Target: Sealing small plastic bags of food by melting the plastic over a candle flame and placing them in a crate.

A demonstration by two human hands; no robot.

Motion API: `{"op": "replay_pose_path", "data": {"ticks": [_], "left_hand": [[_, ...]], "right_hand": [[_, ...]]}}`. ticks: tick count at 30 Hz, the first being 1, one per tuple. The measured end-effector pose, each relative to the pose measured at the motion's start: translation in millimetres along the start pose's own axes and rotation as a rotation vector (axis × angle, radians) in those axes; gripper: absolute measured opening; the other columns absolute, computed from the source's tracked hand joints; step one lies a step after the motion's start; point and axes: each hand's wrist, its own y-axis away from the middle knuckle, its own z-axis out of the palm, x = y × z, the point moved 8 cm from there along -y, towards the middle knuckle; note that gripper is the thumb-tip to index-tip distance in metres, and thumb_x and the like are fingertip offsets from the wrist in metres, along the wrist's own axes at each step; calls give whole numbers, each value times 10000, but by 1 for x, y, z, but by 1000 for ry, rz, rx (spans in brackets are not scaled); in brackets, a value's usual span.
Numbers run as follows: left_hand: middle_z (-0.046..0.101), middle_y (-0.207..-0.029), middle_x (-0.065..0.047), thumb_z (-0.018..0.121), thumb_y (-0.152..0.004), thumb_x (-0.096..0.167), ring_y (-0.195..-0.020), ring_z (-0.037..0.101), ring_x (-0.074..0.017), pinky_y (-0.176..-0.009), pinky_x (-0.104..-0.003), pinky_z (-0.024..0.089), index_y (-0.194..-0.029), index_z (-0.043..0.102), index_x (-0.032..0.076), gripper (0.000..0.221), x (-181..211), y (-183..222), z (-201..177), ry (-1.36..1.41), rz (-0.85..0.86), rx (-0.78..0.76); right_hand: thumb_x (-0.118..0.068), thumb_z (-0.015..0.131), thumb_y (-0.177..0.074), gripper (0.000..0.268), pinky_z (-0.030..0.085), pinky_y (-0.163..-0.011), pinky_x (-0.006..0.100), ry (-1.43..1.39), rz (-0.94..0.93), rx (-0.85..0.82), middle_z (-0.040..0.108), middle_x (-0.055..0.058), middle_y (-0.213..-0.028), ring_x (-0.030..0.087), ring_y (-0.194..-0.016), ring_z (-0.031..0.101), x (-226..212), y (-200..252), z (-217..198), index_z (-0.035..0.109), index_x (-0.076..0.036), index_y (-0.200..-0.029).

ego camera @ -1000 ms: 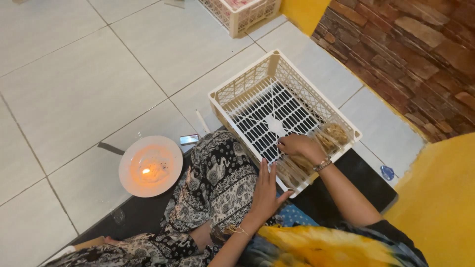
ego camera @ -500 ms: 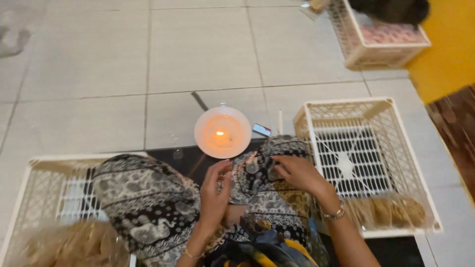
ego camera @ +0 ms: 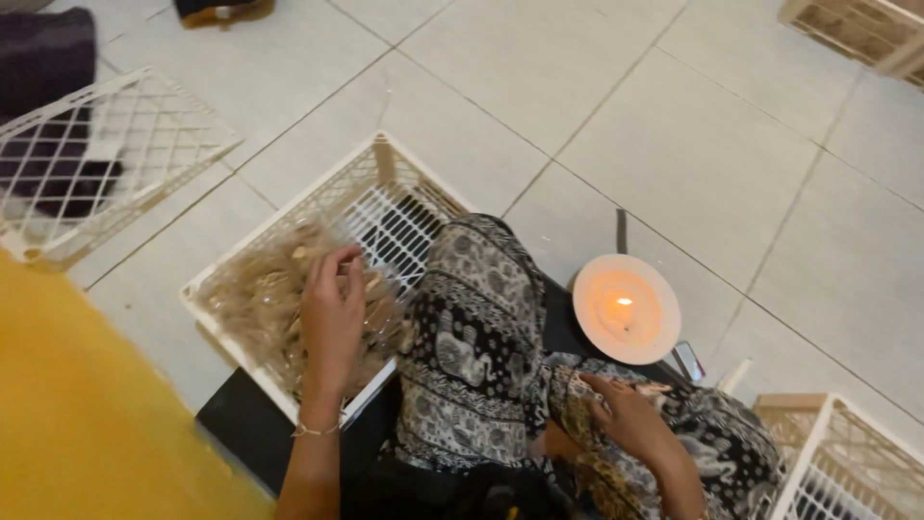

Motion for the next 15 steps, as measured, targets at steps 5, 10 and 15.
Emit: {"op": "replay_pose_path", "data": {"ticks": [5,10,15], "left_hand": [[646,-1175,-108,496,-1053,223,-926,665,-220,-816,-358,546,-1259,629,59,296,-34,3,-13,-89,-124,-75],[721,-1093,-58,541,-1028,256,-905,716,-189,-791,-344,617,-1264,614,156,267,-53,27,19,-259,-261,-560],[670,-891,-2,512,-1048,330,-513,521,-95,-431,-218,449,-1243,632,159,285,-79,22,24,-301,-204,-432]], "right_hand": [[-444,436,-1025,533,438,-1158,467,16,15,-114,470,-68,-1578,220,-1398,529,-16,-18,14,403,-353,-1548],[-465,441,-1019,555,372,-1201,475,63,9,-154,342,-40,-1647,229,-1479,426,-16,-39,34,373,-382,-1563],[-471,447,-1022,545,436,-1187,458,153,-40,-94,579,46,-1483,211,-1287,645,-22,-47,41,429,-245,-1518]]}}
